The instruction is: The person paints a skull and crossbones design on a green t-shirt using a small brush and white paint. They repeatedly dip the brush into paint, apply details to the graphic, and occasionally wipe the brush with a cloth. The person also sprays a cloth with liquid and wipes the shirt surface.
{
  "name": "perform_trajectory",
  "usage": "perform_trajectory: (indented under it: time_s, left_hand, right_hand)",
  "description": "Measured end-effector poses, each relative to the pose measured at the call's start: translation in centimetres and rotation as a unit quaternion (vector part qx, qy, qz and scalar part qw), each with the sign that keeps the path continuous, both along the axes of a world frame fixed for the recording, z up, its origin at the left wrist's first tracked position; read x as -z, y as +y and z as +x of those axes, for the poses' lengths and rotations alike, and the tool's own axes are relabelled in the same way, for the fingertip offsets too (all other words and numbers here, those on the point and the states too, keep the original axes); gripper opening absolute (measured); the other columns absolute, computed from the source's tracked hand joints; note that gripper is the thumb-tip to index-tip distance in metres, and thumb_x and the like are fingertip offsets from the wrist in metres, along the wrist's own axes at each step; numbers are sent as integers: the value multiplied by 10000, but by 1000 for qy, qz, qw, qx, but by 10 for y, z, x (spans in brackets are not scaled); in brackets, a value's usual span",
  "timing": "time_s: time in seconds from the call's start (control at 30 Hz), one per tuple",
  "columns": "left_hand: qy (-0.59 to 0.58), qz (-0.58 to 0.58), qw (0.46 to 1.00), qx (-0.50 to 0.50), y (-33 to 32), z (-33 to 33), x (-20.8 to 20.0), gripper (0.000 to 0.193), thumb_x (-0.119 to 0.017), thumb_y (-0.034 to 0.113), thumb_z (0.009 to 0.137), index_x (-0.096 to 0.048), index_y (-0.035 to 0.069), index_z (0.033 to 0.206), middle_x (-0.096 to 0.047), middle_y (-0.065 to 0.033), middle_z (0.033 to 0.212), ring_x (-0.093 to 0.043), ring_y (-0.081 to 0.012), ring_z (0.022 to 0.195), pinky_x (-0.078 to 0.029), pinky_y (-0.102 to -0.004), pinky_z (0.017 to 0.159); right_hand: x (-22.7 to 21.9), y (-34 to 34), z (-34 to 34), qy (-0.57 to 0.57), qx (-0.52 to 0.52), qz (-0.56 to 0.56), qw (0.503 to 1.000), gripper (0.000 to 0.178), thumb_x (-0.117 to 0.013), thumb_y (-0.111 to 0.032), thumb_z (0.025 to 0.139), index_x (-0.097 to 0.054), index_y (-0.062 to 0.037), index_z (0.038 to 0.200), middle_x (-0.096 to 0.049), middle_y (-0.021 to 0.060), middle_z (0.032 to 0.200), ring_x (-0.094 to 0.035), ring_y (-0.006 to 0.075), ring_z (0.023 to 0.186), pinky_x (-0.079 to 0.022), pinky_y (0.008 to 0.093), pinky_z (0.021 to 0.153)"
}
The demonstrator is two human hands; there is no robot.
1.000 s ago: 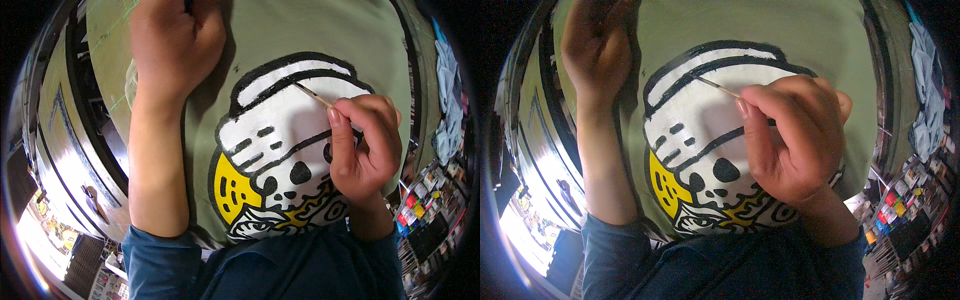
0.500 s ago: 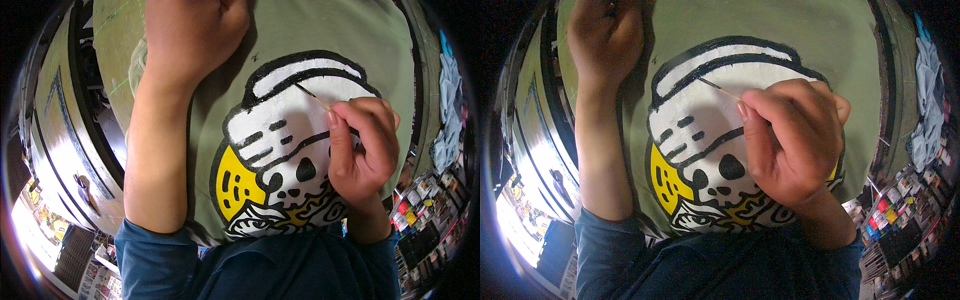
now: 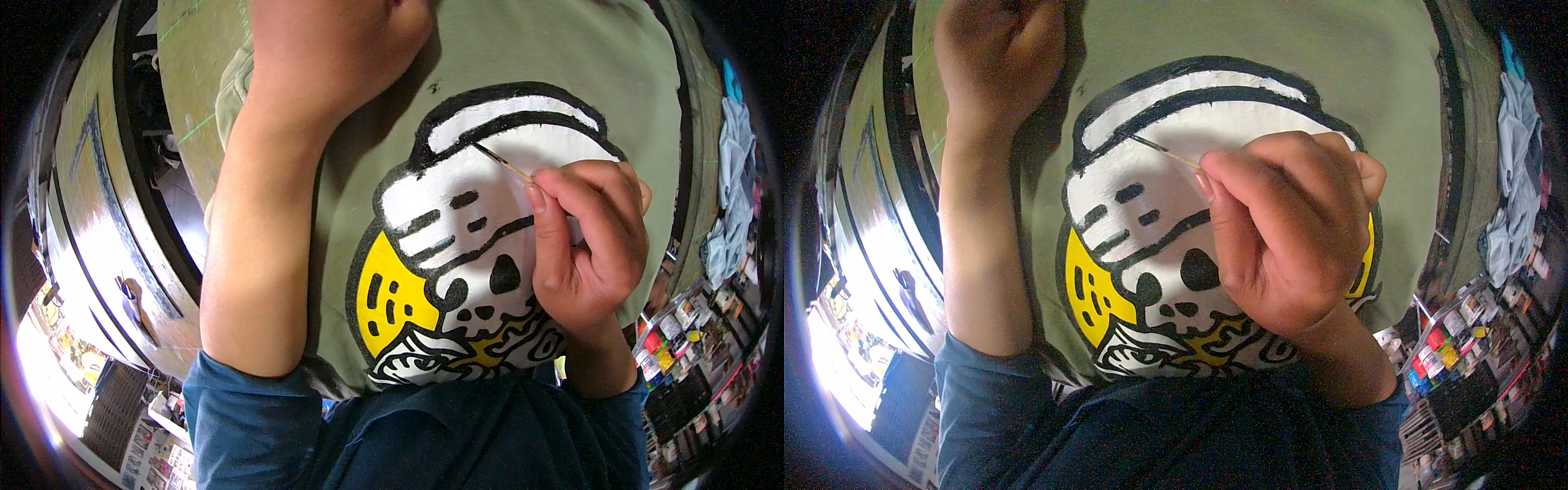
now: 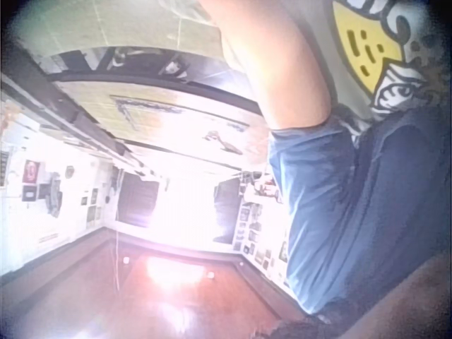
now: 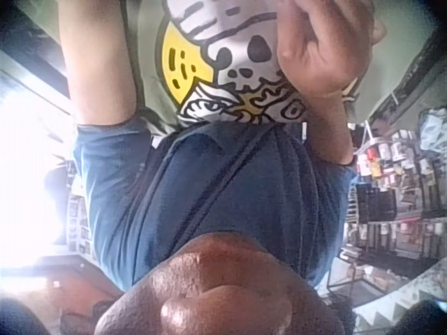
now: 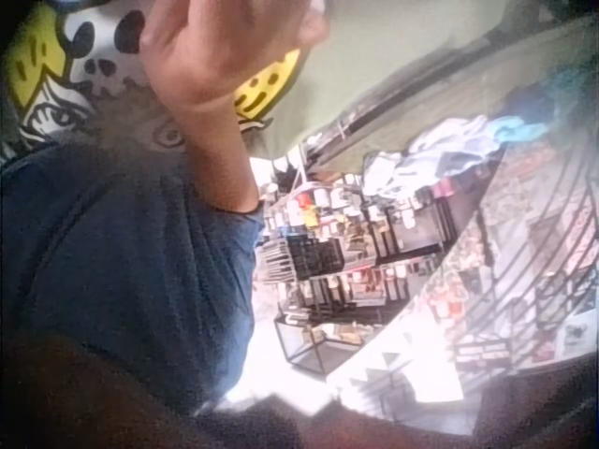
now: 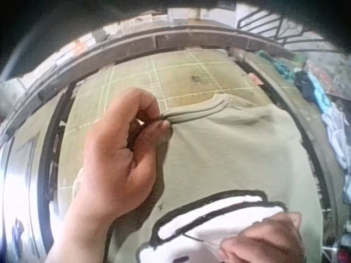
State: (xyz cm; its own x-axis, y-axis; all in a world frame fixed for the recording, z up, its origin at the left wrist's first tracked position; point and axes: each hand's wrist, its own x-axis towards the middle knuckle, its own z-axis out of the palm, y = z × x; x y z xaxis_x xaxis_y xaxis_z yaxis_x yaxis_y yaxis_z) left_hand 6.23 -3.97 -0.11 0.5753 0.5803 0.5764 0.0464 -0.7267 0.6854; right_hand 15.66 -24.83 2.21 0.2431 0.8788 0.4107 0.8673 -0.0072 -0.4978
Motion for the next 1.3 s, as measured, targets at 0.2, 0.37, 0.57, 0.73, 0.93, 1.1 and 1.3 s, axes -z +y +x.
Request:
perform_trajectory:
  time_s: [0.2,0.37,0.57,0.73,0.93,1.1,1.3]
  left_hand:
    - [5,-11,1000,6,-6,-2,-10,125,-559,-102,877,-519,10,915,-502,-90,702,-500,-118,587,-407,-251,554]
    - [21,-6,1000,-3,-3,-1,-11,120,-560,-96,875,-521,10,913,-520,-100,706,-518,-130,589,-417,-258,556]
    - [16,3,1000,-4,0,-2,-4,121,-564,-97,868,-517,8,905,-521,-104,703,-526,-140,593,-423,-265,558]
    - [10,-2,1000,0,2,-3,-1,122,-553,-103,875,-508,8,896,-486,-88,694,-487,-118,591,-395,-252,548]
    - [42,30,998,-46,-8,-3,-8,126,-530,-109,891,-501,12,905,-434,-38,706,-406,-79,606,-345,-219,549]
    - [35,6,999,-39,-4,-3,-4,118,-501,-109,908,-492,9,917,-426,-10,741,-381,-63,652,-325,-190,580]
    - [19,23,1000,3,23,-11,12,103,-579,-70,914,-570,-12,999,-588,-41,863,-552,-82,820,-436,-204,737]
  right_hand:
    - [-7,-1,-2,-3,-24,-27,999,159,-728,14,789,-686,-2,941,-652,79,826,-577,216,724,-382,331,713]
    - [-7,0,-4,-10,-28,-16,999,164,-738,8,777,-692,-10,934,-659,75,830,-579,217,724,-382,331,714]
    - [-10,1,-5,-8,-33,-16,999,185,-730,26,773,-687,-4,951,-659,80,834,-579,219,730,-389,333,713]
    - [-13,-3,0,40,-24,-5,999,176,-676,63,809,-663,35,982,-642,126,860,-573,234,755,-432,327,683]
    - [-4,-9,7,59,44,54,996,163,-711,-5,781,-685,-47,936,-642,51,807,-574,205,702,-372,332,691]
    - [-2,-12,17,25,98,62,993,117,-703,-19,802,-689,-46,914,-642,47,801,-568,192,709,-348,315,704]
    - [1,-15,21,-1,116,50,992,94,-698,-66,823,-695,-95,912,-629,13,790,-556,179,729,-330,322,734]
